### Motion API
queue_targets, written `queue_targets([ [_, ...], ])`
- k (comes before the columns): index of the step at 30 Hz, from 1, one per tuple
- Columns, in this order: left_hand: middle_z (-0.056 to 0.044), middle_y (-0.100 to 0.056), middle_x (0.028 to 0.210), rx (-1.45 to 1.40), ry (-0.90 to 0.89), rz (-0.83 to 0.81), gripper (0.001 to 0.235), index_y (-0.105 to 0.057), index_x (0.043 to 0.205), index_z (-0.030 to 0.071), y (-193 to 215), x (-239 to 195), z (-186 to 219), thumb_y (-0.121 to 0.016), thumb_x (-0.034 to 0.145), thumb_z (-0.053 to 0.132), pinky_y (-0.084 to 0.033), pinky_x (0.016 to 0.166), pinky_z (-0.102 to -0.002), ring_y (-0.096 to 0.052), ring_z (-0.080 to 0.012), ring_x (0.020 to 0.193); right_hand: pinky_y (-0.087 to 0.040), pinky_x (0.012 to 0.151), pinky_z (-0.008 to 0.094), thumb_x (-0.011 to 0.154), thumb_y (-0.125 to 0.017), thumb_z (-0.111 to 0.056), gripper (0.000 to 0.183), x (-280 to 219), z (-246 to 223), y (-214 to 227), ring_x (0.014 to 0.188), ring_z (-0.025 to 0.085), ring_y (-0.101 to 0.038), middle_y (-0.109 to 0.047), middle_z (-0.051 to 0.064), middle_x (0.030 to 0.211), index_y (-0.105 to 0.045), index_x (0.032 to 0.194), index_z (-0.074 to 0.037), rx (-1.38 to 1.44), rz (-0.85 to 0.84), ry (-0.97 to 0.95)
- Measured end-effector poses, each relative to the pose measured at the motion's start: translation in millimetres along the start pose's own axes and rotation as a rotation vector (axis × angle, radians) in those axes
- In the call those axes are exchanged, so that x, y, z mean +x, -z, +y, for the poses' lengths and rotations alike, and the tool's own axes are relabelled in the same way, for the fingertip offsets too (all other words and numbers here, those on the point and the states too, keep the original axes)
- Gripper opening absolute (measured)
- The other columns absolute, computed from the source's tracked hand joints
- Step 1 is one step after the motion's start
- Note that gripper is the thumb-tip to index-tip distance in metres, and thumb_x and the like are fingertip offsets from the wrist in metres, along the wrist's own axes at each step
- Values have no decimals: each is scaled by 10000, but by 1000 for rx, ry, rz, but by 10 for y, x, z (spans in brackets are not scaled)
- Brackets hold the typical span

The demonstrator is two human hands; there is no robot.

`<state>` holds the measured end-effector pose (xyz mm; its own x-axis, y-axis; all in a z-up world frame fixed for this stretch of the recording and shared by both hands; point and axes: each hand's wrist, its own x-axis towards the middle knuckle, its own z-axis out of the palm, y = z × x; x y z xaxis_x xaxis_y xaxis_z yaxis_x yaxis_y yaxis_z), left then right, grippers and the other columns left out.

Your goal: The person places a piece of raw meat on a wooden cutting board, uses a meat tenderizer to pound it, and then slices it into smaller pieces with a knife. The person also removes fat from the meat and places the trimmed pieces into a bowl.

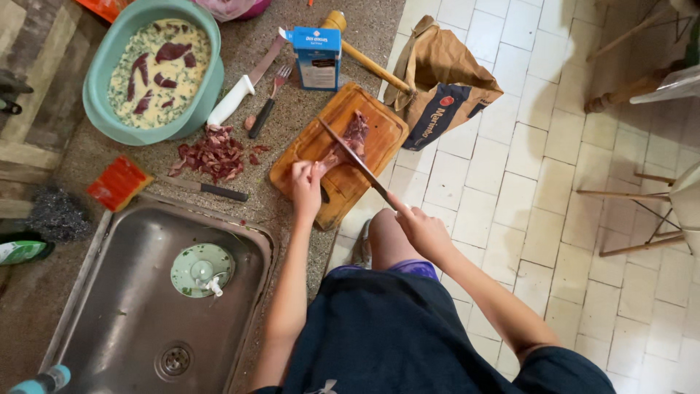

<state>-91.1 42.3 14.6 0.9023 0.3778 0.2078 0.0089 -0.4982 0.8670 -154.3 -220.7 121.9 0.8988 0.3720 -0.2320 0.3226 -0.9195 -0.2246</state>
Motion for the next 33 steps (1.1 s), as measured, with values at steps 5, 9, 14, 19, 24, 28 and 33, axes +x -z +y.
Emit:
queue_targets([
  [5,-146,-631,1055,-1020,394,45,301,-591,1101,57,19,111,572,-451,977,293,-412,1008,-429,-586,-268,1064,-523,712,493,906,-466,-237,603,2,102,65,704,371,-640,-624,94,812,-237,1449,-370,474,-61,-65],
  [9,-118,-579,1090,-1349,657,183,328,-582,1027,70,-176,217,192,-611,905,374,-352,1072,-493,-531,-327,1139,-544,633,439,899,-483,-215,608,3,17,188,581,286,-652,-637,76,668,-261,1451,-342,623,-45,-59],
  [14,-106,-493,999,-1468,706,287,325,-567,941,40,-194,250,39,-665,870,342,-352,1079,-497,-499,-348,1121,-538,633,441,926,-472,-211,586,124,-307,152,588,304,-651,-633,97,667,-252,1455,-334,641,-75,-26],
  [19,-1,-515,719,-1440,660,226,372,-504,653,159,-159,184,118,-508,926,412,-477,950,-322,-566,-154,834,-483,800,564,936,-462,-250,621,458,-566,-22,853,487,-611,-643,233,861,-163,1465,-373,578,-117,19],
  [24,60,-263,623,-1554,567,77,457,-290,591,151,-190,182,23,-411,978,362,-419,723,-236,-425,-113,672,-539,672,443,948,-478,-184,705,824,-846,-199,722,367,-654,-584,130,758,-57,1493,-336,304,43,45],
  [28,54,-232,609,-1651,681,-28,465,-272,580,165,-174,236,-417,-437,968,361,-376,681,-249,-336,-102,589,-547,647,473,971,-407,-292,602,840,-863,-278,672,376,-649,-553,118,736,-92,1466,-422,83,68,-18],
  [33,16,-305,571,-1501,783,-83,421,-358,598,178,-130,148,-661,-512,948,352,-343,598,-262,-320,-129,543,-539,640,464,972,-392,-256,619,784,-870,-208,700,383,-654,-556,116,796,-64,1456,-459,59,2,27],
])
